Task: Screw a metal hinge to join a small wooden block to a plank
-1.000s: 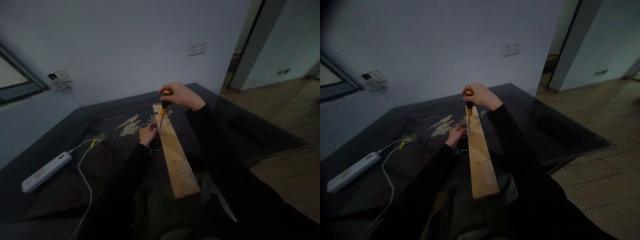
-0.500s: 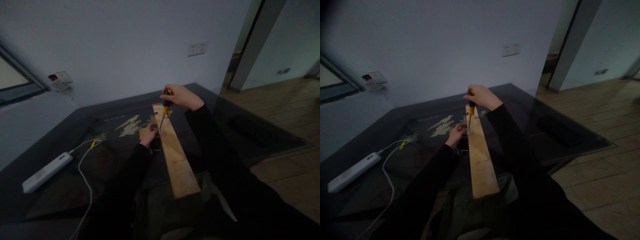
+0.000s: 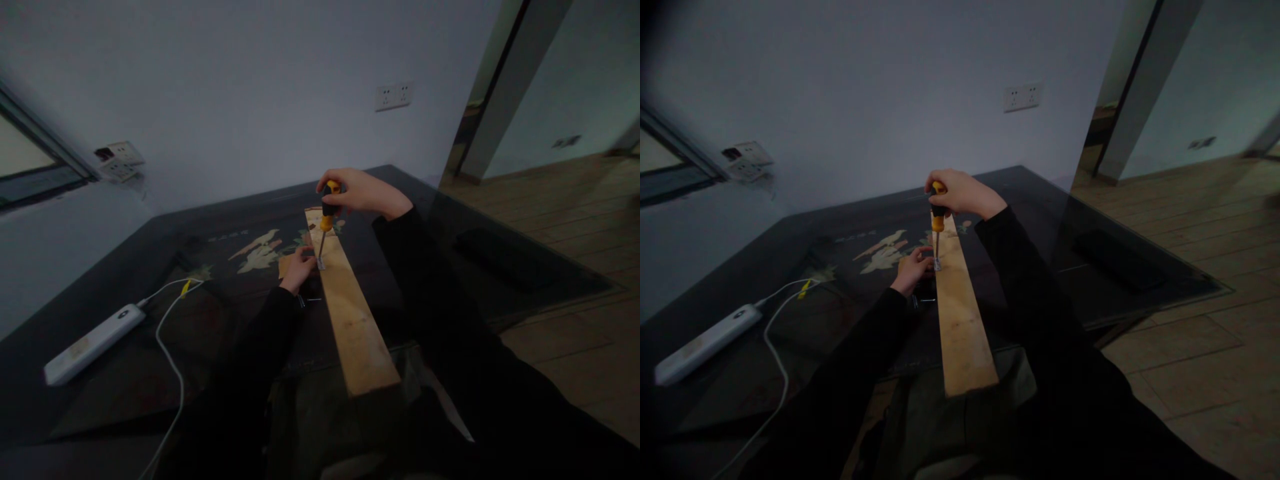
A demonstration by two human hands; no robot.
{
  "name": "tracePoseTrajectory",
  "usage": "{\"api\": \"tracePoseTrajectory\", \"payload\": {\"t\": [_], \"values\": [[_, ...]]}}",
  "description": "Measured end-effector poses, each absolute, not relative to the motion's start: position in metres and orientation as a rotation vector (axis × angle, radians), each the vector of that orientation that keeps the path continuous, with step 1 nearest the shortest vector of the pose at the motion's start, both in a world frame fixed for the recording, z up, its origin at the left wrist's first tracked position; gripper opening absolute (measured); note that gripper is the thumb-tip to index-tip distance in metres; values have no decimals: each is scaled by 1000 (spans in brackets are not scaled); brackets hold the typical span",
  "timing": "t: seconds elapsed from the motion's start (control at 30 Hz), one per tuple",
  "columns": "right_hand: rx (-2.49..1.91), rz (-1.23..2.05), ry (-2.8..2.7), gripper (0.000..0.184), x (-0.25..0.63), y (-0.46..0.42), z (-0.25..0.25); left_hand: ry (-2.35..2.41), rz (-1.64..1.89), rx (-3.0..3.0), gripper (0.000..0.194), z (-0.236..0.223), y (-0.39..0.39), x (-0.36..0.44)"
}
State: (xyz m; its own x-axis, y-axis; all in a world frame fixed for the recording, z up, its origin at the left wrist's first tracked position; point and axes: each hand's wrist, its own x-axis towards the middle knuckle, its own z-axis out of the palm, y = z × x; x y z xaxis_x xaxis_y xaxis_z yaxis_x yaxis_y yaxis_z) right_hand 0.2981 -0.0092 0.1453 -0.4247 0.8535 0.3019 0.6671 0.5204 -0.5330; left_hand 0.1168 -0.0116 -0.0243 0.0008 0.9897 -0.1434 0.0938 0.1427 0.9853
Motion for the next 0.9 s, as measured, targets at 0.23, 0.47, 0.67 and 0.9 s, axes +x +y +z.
{"api": "tracePoseTrajectory", "payload": {"t": [0.23,0.47,0.67,0.9], "values": [[-1210,455,-2205,26,298,-6,143,1285,1037,1217,44,-31,-8,113],[-1259,228,-2173,17,291,-4,137,1278,1018,1216,44,-30,-7,112],[-1223,395,-2253,26,295,-7,142,1291,1015,1214,47,-30,-6,112],[-1219,304,-2212,18,297,-3,139,1291,996,1196,46,-27,-9,113]]}}
